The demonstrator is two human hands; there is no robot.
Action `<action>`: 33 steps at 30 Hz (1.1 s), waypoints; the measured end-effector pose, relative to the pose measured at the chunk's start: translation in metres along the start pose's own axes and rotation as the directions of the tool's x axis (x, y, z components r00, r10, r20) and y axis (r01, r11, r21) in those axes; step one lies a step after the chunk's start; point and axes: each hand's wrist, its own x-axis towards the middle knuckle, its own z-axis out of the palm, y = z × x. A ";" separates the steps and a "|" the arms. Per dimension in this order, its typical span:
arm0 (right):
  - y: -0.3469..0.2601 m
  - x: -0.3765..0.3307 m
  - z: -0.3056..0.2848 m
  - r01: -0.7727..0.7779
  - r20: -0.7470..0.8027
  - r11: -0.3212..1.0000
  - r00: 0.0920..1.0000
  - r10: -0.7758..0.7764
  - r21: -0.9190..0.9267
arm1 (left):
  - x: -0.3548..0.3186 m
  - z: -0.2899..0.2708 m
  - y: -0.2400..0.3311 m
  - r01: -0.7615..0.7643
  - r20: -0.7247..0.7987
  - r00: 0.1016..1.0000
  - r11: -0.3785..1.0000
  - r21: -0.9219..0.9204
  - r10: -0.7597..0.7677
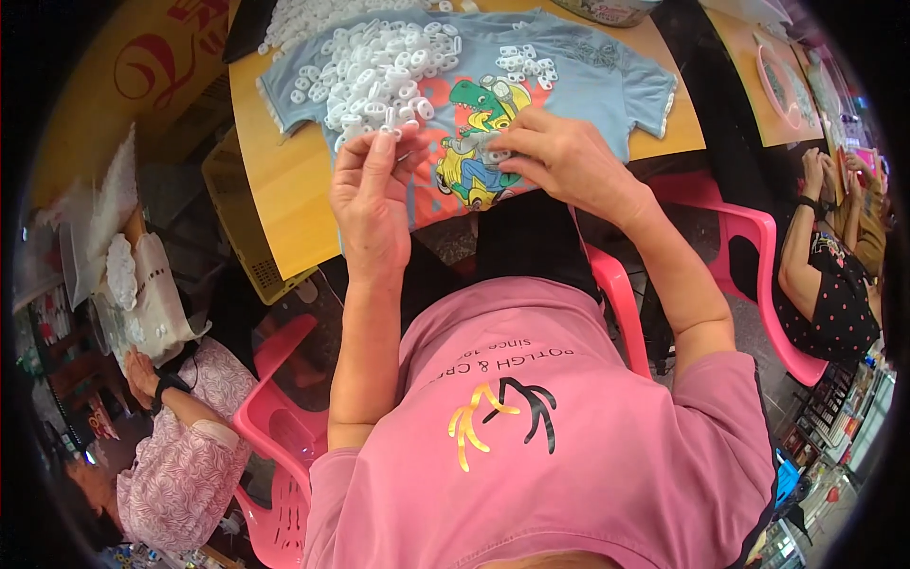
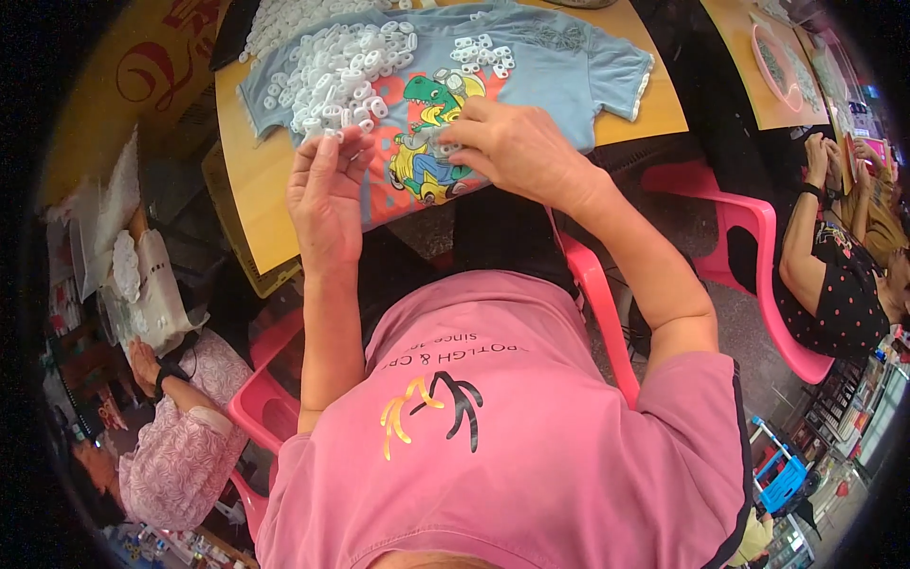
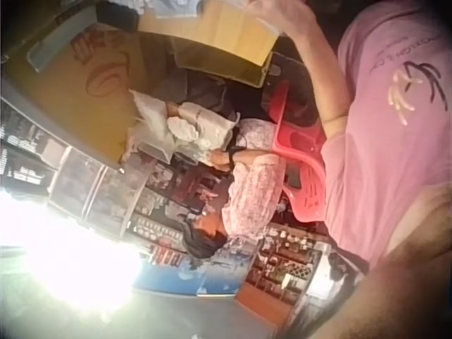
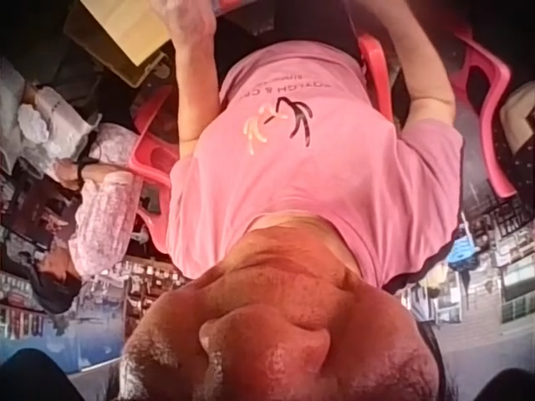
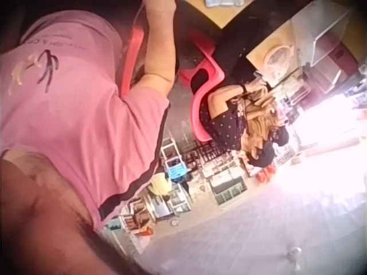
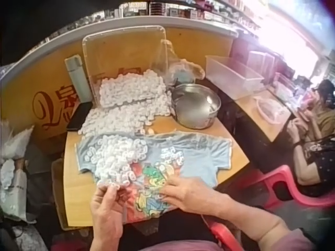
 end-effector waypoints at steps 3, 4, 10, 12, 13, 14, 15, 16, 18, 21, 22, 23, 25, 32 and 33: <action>-0.006 0.000 -0.001 -0.011 0.044 0.995 0.999 0.015 -0.099 | -0.004 0.003 -0.005 0.002 0.013 1.000 0.998 0.064 -0.003; -0.008 0.001 -0.001 -0.019 0.042 0.993 0.999 0.024 -0.120 | -0.006 0.006 -0.006 0.014 0.013 1.000 0.997 0.077 -0.015; -0.006 0.004 -0.003 -0.179 -0.017 0.979 0.983 0.181 0.093 | -0.011 0.015 -0.008 0.026 0.045 0.998 0.986 0.165 -0.034; -0.009 0.007 -0.007 -0.259 -0.033 0.935 0.961 0.275 0.243 | -0.014 0.021 -0.009 0.029 0.083 0.996 0.985 0.171 -0.044; -0.010 0.009 -0.008 -0.335 0.010 0.764 0.919 0.395 0.552 | -0.016 0.026 -0.009 0.030 0.088 0.995 0.985 0.169 -0.046; -0.012 0.011 -0.008 -0.361 0.092 0.493 0.868 0.488 0.791 | -0.018 0.031 -0.008 0.034 0.110 0.992 0.982 0.186 -0.055; -0.013 0.012 -0.005 -0.360 0.088 0.496 0.867 0.490 0.791 | -0.020 0.036 -0.008 0.035 0.131 0.989 0.978 0.204 -0.063; -0.015 0.012 -0.002 -0.323 0.118 0.333 0.851 0.512 0.886 | -0.022 0.039 -0.009 0.006 0.176 0.983 0.977 0.213 -0.044; -0.019 0.012 0.002 -0.270 0.149 0.161 0.837 0.526 0.949 | -0.025 0.047 -0.011 -0.011 0.201 0.979 0.980 0.197 -0.030; -0.023 0.012 0.002 -0.218 0.209 -0.043 0.840 0.501 0.975 | -0.024 0.049 -0.009 -0.023 0.225 0.974 0.987 0.159 -0.013; -0.025 0.011 0.000 -0.203 0.201 -0.051 0.848 0.490 0.978 | -0.023 0.049 -0.007 -0.013 0.225 0.974 0.988 0.152 -0.022; -0.026 0.011 -0.003 -0.189 0.194 -0.059 0.857 0.478 0.980 | -0.023 0.049 -0.006 -0.003 0.226 0.974 0.989 0.145 -0.030; -0.029 0.011 -0.007 -0.194 0.184 -0.029 0.861 0.473 0.981 | -0.023 0.051 -0.004 -0.004 0.218 0.976 0.988 0.152 -0.029; -0.042 0.012 -0.016 -0.202 0.082 0.181 0.852 0.517 0.962 | -0.022 0.056 -0.002 -0.001 0.193 0.980 0.977 0.212 -0.041; -0.042 0.012 -0.016 -0.204 0.084 0.181 0.852 0.516 0.962 | -0.021 0.056 -0.002 0.000 0.191 0.981 0.978 0.211 -0.041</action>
